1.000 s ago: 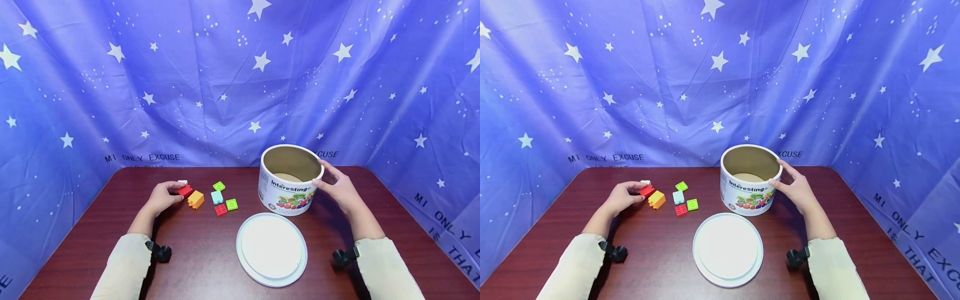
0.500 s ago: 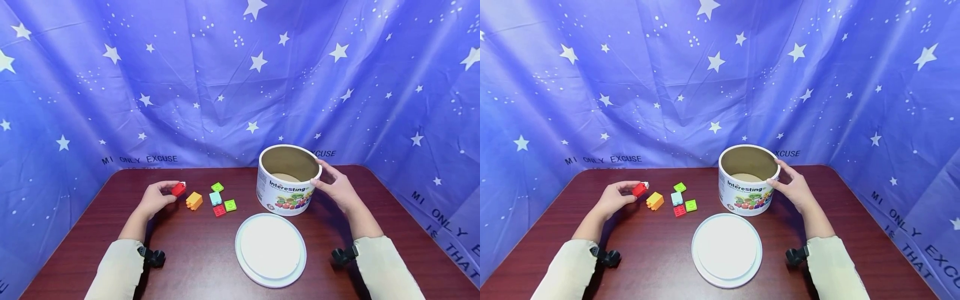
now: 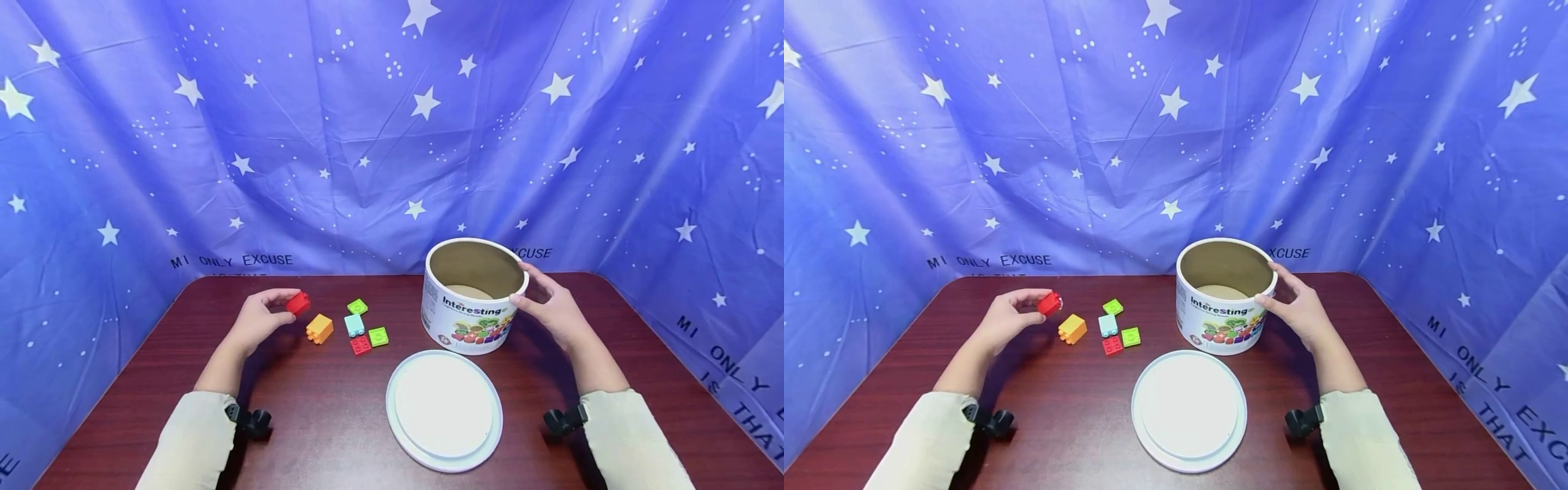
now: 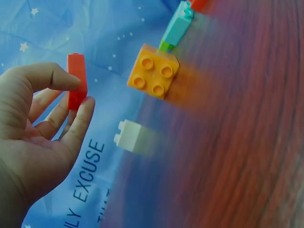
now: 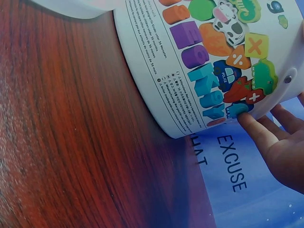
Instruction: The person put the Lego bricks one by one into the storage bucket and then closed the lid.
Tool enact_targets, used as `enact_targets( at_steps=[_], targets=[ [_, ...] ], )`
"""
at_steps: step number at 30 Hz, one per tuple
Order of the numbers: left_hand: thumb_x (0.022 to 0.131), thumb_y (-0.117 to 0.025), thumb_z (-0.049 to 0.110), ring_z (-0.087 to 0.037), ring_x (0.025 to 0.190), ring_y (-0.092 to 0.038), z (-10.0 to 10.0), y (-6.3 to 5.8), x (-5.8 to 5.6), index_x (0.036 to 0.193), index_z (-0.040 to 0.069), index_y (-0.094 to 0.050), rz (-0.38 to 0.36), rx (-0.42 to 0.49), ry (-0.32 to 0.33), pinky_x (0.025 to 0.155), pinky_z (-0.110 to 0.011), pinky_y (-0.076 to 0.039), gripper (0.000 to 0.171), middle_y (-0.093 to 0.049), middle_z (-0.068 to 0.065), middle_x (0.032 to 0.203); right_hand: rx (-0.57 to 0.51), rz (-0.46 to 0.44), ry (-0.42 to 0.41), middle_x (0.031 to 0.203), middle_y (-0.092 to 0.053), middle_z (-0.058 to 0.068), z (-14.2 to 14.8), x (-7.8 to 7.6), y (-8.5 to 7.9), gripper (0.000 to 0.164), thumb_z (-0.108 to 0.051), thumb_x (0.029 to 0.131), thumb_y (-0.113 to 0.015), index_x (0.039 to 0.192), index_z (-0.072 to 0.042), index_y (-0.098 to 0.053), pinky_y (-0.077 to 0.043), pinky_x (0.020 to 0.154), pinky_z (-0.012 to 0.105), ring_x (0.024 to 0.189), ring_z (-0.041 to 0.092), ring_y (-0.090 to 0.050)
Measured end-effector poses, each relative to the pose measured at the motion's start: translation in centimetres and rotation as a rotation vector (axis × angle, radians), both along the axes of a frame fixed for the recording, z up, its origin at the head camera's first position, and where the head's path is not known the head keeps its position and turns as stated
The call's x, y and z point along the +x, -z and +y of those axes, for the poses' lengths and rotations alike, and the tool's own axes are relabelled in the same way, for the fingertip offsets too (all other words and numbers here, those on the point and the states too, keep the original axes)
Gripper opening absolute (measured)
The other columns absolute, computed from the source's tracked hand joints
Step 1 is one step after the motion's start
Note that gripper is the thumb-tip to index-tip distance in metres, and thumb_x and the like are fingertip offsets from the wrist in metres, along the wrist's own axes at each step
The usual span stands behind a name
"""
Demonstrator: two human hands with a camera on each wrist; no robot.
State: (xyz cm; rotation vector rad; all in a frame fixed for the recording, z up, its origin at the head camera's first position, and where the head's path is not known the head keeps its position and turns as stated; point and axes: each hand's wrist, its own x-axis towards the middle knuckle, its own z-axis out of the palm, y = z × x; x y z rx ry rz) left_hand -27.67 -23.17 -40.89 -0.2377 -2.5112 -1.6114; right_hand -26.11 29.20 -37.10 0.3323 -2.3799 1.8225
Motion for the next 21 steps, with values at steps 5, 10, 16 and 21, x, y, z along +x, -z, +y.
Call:
enact_targets(
  at_steps=[5, 10, 16, 21],
  targets=[
    [0.076, -0.069, -0.011, -0.024, 0.092, -0.057, 1.2, -1.2, 0.6, 0.123, -0.004, -0.064, 0.027, 0.059, 0.036, 0.072, -0.02, -0.051, 0.048, -0.066, -0.023, 0.111, 0.001, -0.009, 0.001, 0.153, -0.027, 0.027, 0.0, 0.0, 0.1, 0.074, -0.011, 0.091, -0.068, 0.153, -0.004, -0.028, -0.048, 0.085, 0.013, 0.129, 0.04, -0.042],
    [0.077, -0.071, -0.009, -0.022, 0.088, -0.057, 2.3, -1.8, 0.8, 0.124, -0.005, -0.063, 0.037, 0.074, 0.063, 0.071, -0.021, -0.05, 0.048, -0.066, -0.023, 0.113, 0.015, -0.013, 0.011, 0.153, -0.029, 0.027, 0.2, 0.0, 0.1, 0.075, -0.012, 0.092, -0.068, 0.154, -0.006, -0.027, -0.048, 0.084, 0.012, 0.126, 0.035, -0.045],
    [0.077, -0.071, -0.009, -0.024, 0.089, -0.063, 3.3, -1.9, 0.6, 0.125, -0.004, -0.063, 0.034, 0.104, 0.118, 0.072, -0.022, -0.053, 0.048, -0.065, -0.024, 0.116, 0.003, 0.0, 0.007, 0.151, -0.03, 0.03, 0.1, -0.1, 0.2, 0.074, -0.011, 0.091, -0.068, 0.153, -0.004, -0.028, -0.048, 0.084, 0.013, 0.12, 0.022, -0.051],
    [0.075, -0.071, -0.009, -0.034, 0.098, -0.061, 4.2, -2.0, 0.4, 0.123, -0.004, -0.064, 0.027, 0.101, 0.139, 0.074, -0.023, -0.052, 0.049, -0.064, -0.023, 0.118, -0.008, 0.004, 0.003, 0.152, -0.029, 0.029, 0.1, -0.1, 0.3, 0.074, -0.01, 0.091, -0.068, 0.153, -0.004, -0.028, -0.048, 0.085, 0.013, 0.12, 0.022, -0.051]
  ],
)
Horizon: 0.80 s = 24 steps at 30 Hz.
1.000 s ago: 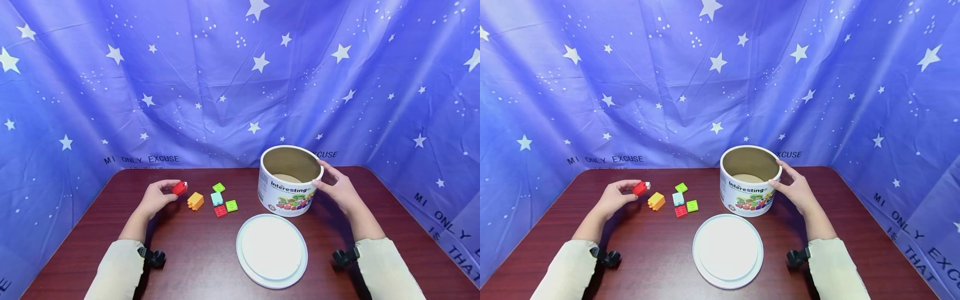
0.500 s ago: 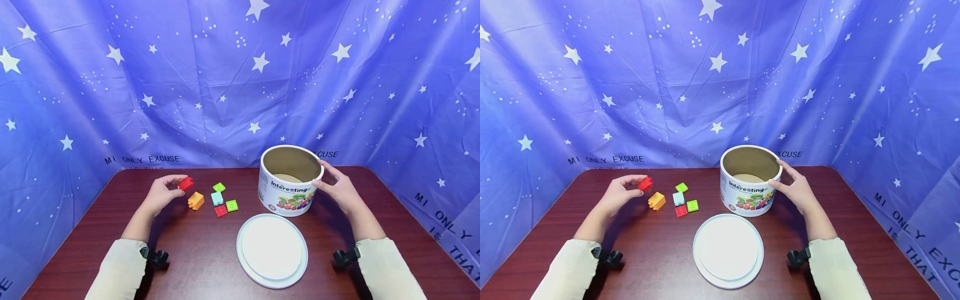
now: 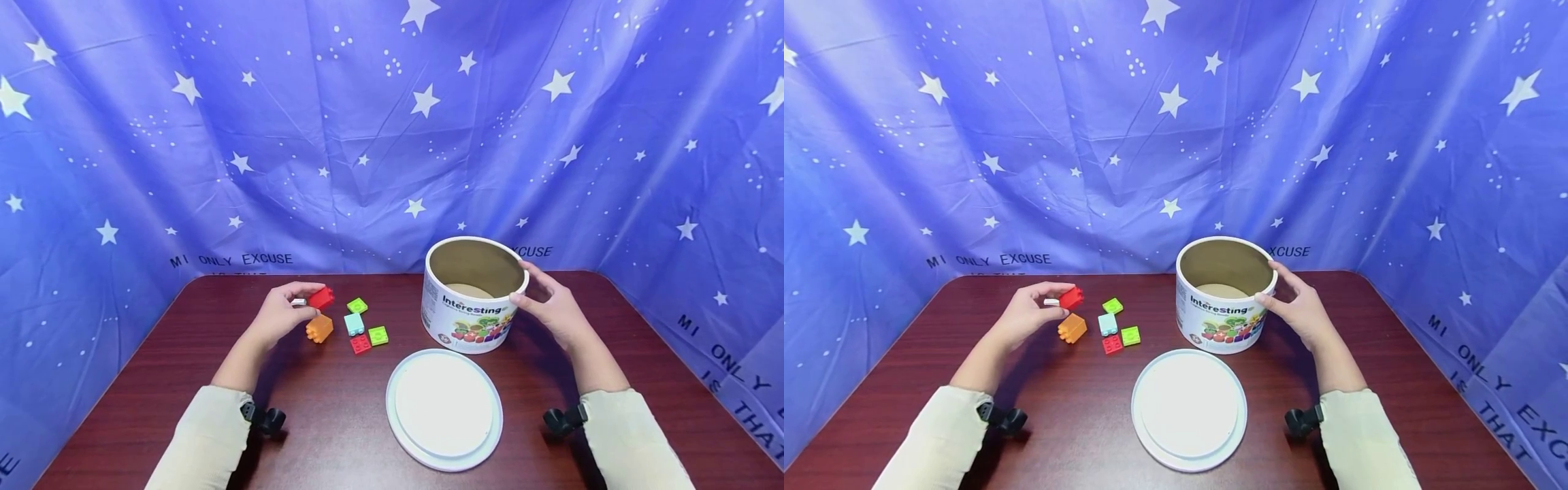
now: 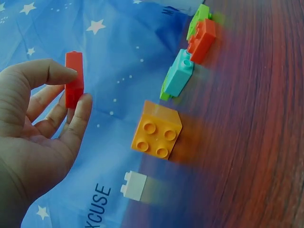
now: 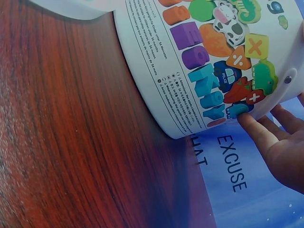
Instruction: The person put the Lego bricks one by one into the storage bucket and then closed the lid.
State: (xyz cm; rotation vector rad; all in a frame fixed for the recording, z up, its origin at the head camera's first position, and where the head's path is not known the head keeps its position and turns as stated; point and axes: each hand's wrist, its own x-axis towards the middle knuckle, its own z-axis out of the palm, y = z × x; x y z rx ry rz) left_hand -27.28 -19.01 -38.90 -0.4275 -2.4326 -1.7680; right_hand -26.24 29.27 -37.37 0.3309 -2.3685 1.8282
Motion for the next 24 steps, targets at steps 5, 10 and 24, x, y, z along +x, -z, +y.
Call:
enact_targets(
  at_steps=[5, 10, 24],
  targets=[
    [0.075, -0.071, -0.01, -0.037, 0.098, -0.06, 0.8, 0.1, -0.4, 0.123, -0.004, -0.064, -0.016, -0.001, 0.024, 0.072, -0.024, -0.054, 0.049, -0.064, -0.023, 0.118, -0.001, -0.006, -0.001, 0.152, -0.028, 0.028, 0.1, 0.0, 0.0, 0.074, -0.009, 0.091, -0.068, 0.153, -0.004, -0.028, -0.048, 0.085, 0.013, 0.122, 0.024, -0.05],
    [0.076, -0.072, -0.009, -0.034, 0.098, -0.061, 1.7, -0.3, -0.6, 0.123, -0.002, -0.065, -0.025, 0.003, 0.048, 0.07, -0.027, -0.055, 0.048, -0.065, -0.02, 0.118, -0.005, -0.004, -0.006, 0.153, -0.027, 0.028, 0.1, -0.2, 0.1, 0.074, -0.009, 0.091, -0.068, 0.153, -0.005, -0.029, -0.048, 0.086, 0.014, 0.128, 0.032, -0.046],
    [0.077, -0.071, -0.009, -0.03, 0.1, -0.064, 4.2, -1.1, -0.9, 0.124, -0.002, -0.064, -0.018, 0.041, 0.129, 0.078, -0.027, -0.055, 0.049, -0.067, -0.021, 0.114, -0.034, -0.009, -0.013, 0.152, -0.027, 0.03, -0.1, 0.0, 0.0, 0.074, -0.008, 0.091, -0.068, 0.153, -0.003, -0.028, -0.047, 0.086, 0.013, 0.126, 0.026, -0.047]
  ],
)
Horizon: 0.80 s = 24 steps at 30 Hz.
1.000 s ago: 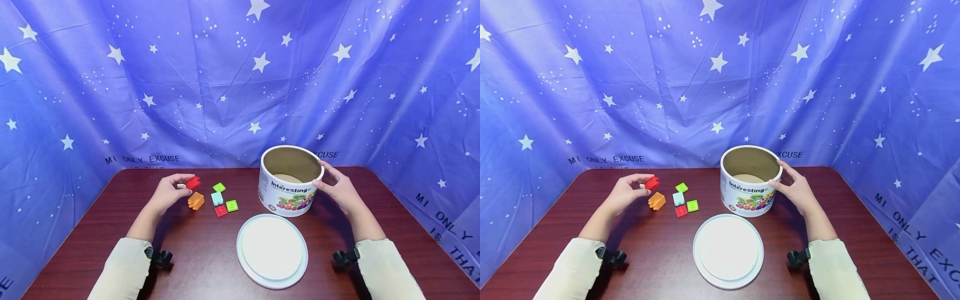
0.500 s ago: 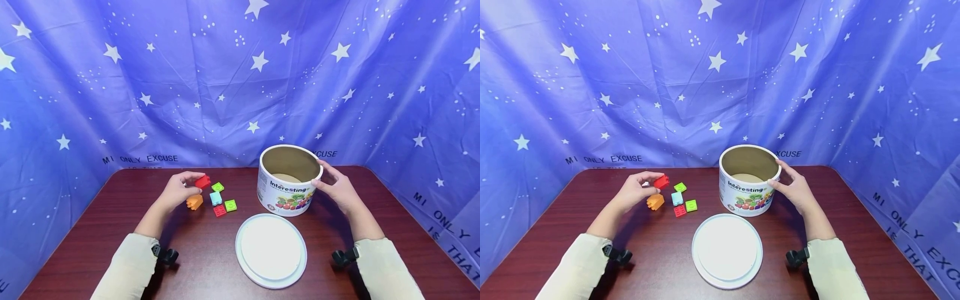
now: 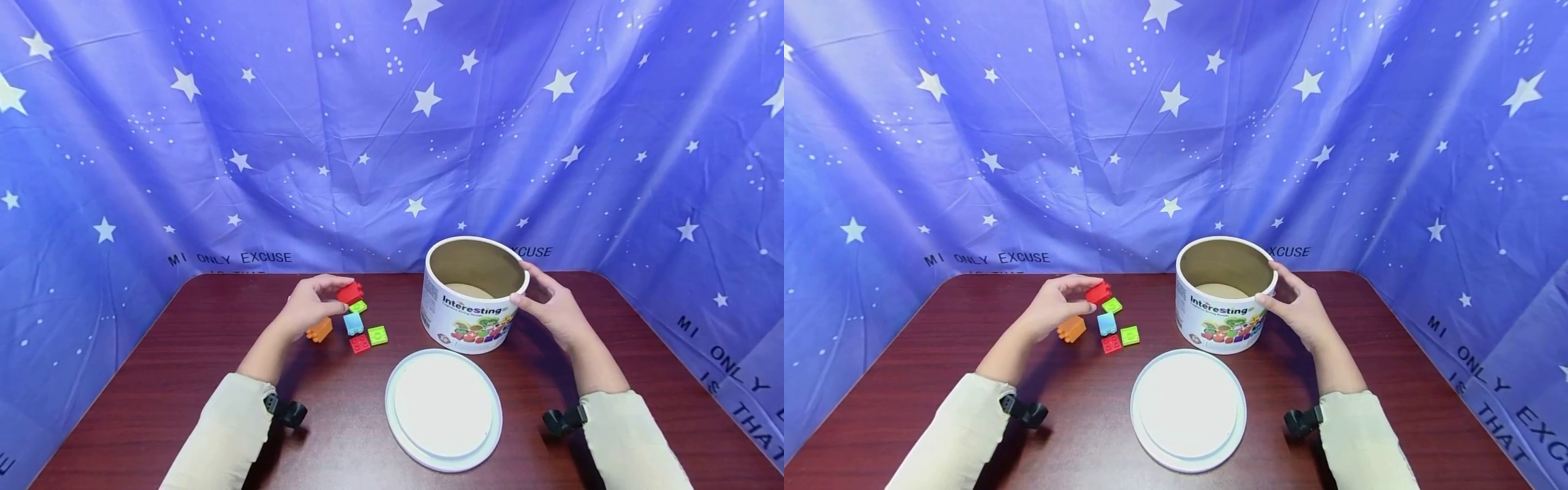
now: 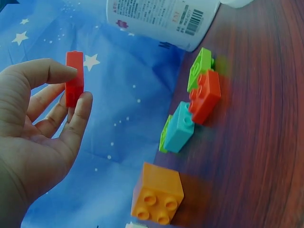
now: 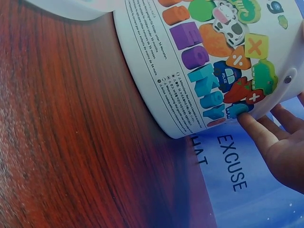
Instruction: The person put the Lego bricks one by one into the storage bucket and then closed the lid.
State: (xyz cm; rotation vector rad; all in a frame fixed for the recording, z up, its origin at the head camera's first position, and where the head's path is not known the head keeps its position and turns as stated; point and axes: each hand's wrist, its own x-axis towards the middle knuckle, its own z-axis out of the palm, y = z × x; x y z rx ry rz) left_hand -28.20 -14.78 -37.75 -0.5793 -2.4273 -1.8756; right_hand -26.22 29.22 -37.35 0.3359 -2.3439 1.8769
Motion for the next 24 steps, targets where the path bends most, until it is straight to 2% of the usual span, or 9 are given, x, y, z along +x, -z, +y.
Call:
enact_targets(
  at_steps=[4, 12, 20, 24],
  targets=[
    [0.078, -0.07, -0.007, -0.03, 0.101, -0.063, 0.8, -0.4, 0.1, 0.125, -0.002, -0.064, 0.005, 0.001, 0.033, 0.078, -0.028, -0.055, 0.047, -0.067, -0.02, 0.114, 0.008, 0.004, 0.004, 0.151, -0.028, 0.031, 0.0, 0.0, 0.0, 0.074, -0.008, 0.091, -0.068, 0.153, -0.003, -0.028, -0.048, 0.085, 0.014, 0.124, 0.024, -0.048],
    [0.078, -0.073, -0.003, -0.026, 0.096, -0.065, 2.8, -1.7, 0.2, 0.123, 0.003, -0.067, 0.027, -0.044, 0.05, 0.077, -0.031, -0.056, 0.046, -0.069, -0.014, 0.112, 0.017, 0.01, 0.011, 0.15, -0.029, 0.031, 0.0, 0.0, 0.2, 0.073, -0.008, 0.09, -0.068, 0.152, -0.003, -0.029, -0.049, 0.084, 0.014, 0.115, 0.014, -0.053],
    [0.078, -0.076, -0.001, -0.025, 0.096, -0.063, 4.8, -3.1, -0.3, 0.122, 0.007, -0.069, 0.049, -0.078, 0.1, 0.081, -0.033, -0.056, 0.046, -0.067, -0.008, 0.11, 0.029, 0.006, 0.014, 0.15, -0.03, 0.031, 0.1, -0.1, 0.0, 0.074, -0.009, 0.091, -0.068, 0.153, -0.004, -0.028, -0.048, 0.085, 0.013, 0.122, 0.025, -0.05],
    [0.077, -0.076, -0.001, -0.026, 0.096, -0.063, 5.9, -4.2, -0.1, 0.122, 0.006, -0.069, 0.052, -0.095, 0.118, 0.08, -0.033, -0.056, 0.046, -0.068, -0.01, 0.111, 0.032, 0.0, 0.015, 0.152, -0.029, 0.029, 0.1, -0.1, -0.1, 0.073, -0.009, 0.091, -0.068, 0.153, -0.005, -0.028, -0.048, 0.085, 0.013, 0.121, 0.023, -0.05]
  ],
)
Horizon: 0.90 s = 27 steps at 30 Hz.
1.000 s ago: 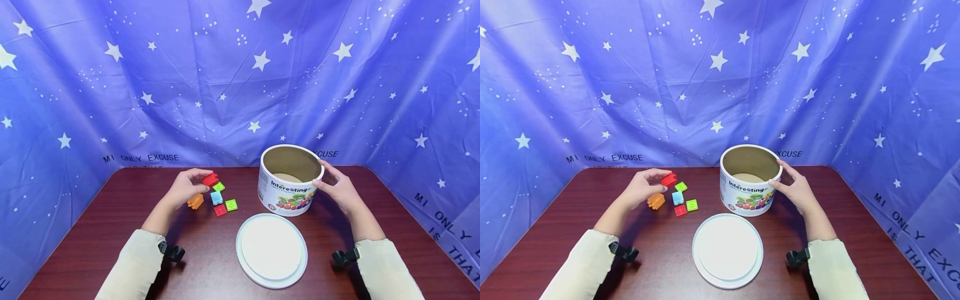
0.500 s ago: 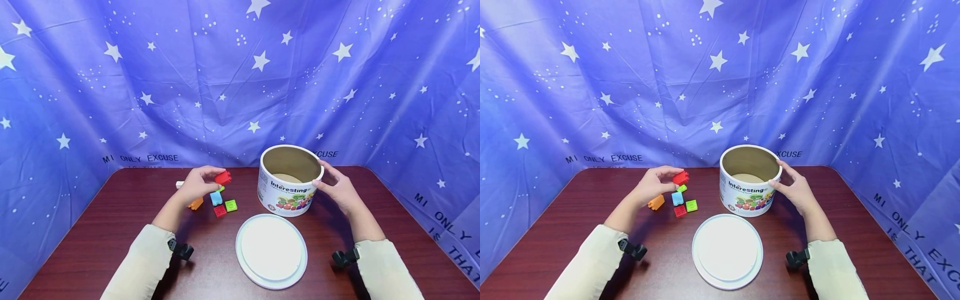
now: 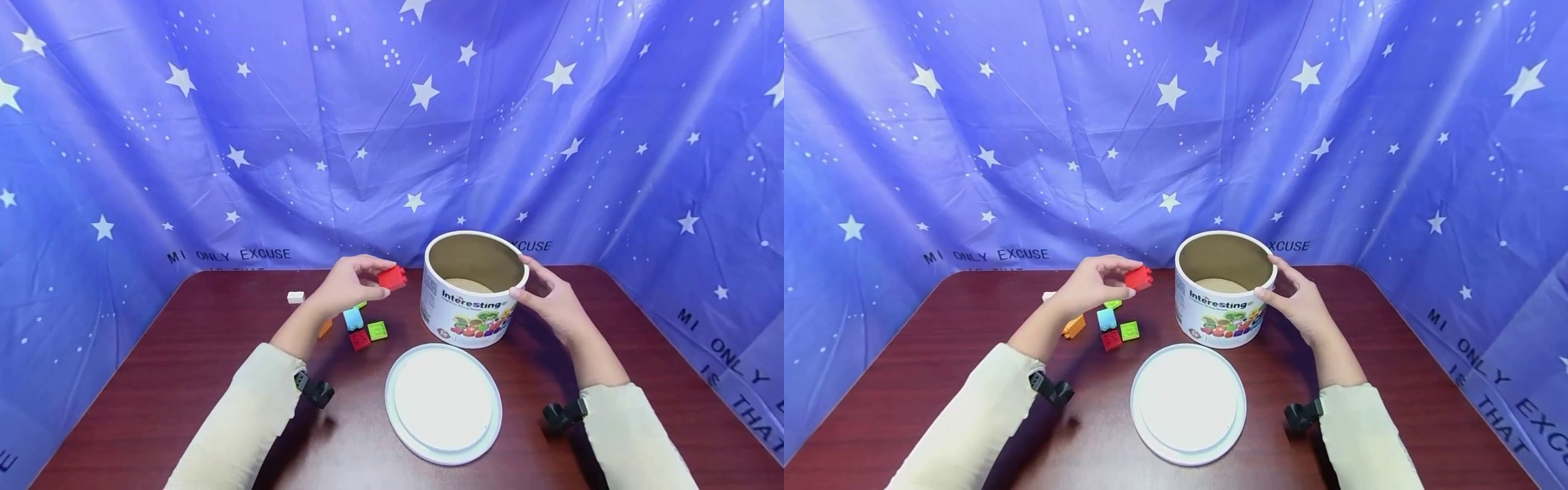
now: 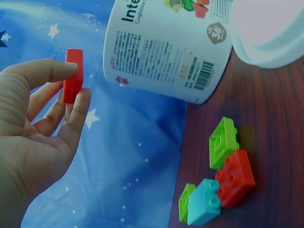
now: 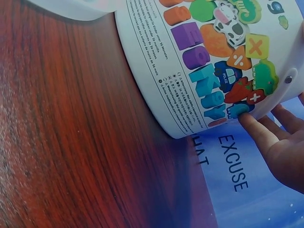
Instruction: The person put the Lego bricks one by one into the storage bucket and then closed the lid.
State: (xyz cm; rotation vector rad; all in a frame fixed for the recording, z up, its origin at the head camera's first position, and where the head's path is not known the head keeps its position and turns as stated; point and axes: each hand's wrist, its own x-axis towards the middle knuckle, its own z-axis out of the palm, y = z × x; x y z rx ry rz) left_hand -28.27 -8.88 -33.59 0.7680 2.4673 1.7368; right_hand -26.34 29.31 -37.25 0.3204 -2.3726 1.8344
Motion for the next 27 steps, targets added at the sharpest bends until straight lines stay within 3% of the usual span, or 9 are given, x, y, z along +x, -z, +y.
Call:
enact_targets(
  at_steps=[6, 13, 21, 27],
  targets=[
    [0.076, -0.076, -0.002, -0.022, 0.096, -0.062, 1.7, -0.5, -0.6, 0.119, 0.007, -0.071, 0.044, -0.019, 0.008, 0.079, -0.032, -0.055, 0.044, -0.068, -0.008, 0.106, -0.018, 0.003, -0.011, 0.151, -0.029, 0.03, -0.1, 0.0, -0.4, 0.074, -0.007, 0.091, -0.067, 0.153, -0.003, -0.027, -0.047, 0.086, 0.013, 0.12, 0.018, -0.051],
    [0.074, -0.077, -0.005, -0.026, 0.096, -0.064, 3.7, -1.0, -1.4, 0.118, 0.004, -0.071, 0.002, 0.016, 0.034, 0.078, -0.029, -0.056, 0.045, -0.069, -0.009, 0.104, -0.007, 0.001, -0.003, 0.15, -0.03, 0.032, 0.0, 0.1, 0.0, 0.075, -0.009, 0.091, -0.068, 0.153, -0.003, -0.027, -0.047, 0.085, 0.012, 0.123, 0.022, -0.049],
    [0.074, -0.081, 0.001, -0.02, 0.095, -0.063, 5.6, -1.7, -2.3, 0.116, 0.009, -0.072, 0.031, -0.093, 0.027, 0.073, -0.026, -0.052, 0.044, -0.071, -0.005, 0.1, 0.018, 0.001, 0.007, 0.15, -0.031, 0.03, -0.1, 0.2, 0.0, 0.074, -0.012, 0.092, -0.068, 0.153, -0.003, -0.027, -0.047, 0.085, 0.012, 0.126, 0.031, -0.047],
    [0.076, -0.082, 0.007, -0.017, 0.096, -0.063, 6.9, -2.4, -2.8, 0.116, 0.01, -0.073, 0.043, -0.158, 0.038, 0.074, -0.025, -0.053, 0.041, -0.071, -0.004, 0.105, 0.006, -0.006, 0.004, 0.149, -0.031, 0.032, -0.2, 0.3, -0.1, 0.074, -0.011, 0.092, -0.068, 0.153, -0.004, -0.027, -0.047, 0.085, 0.012, 0.125, 0.024, -0.049]
  ],
)
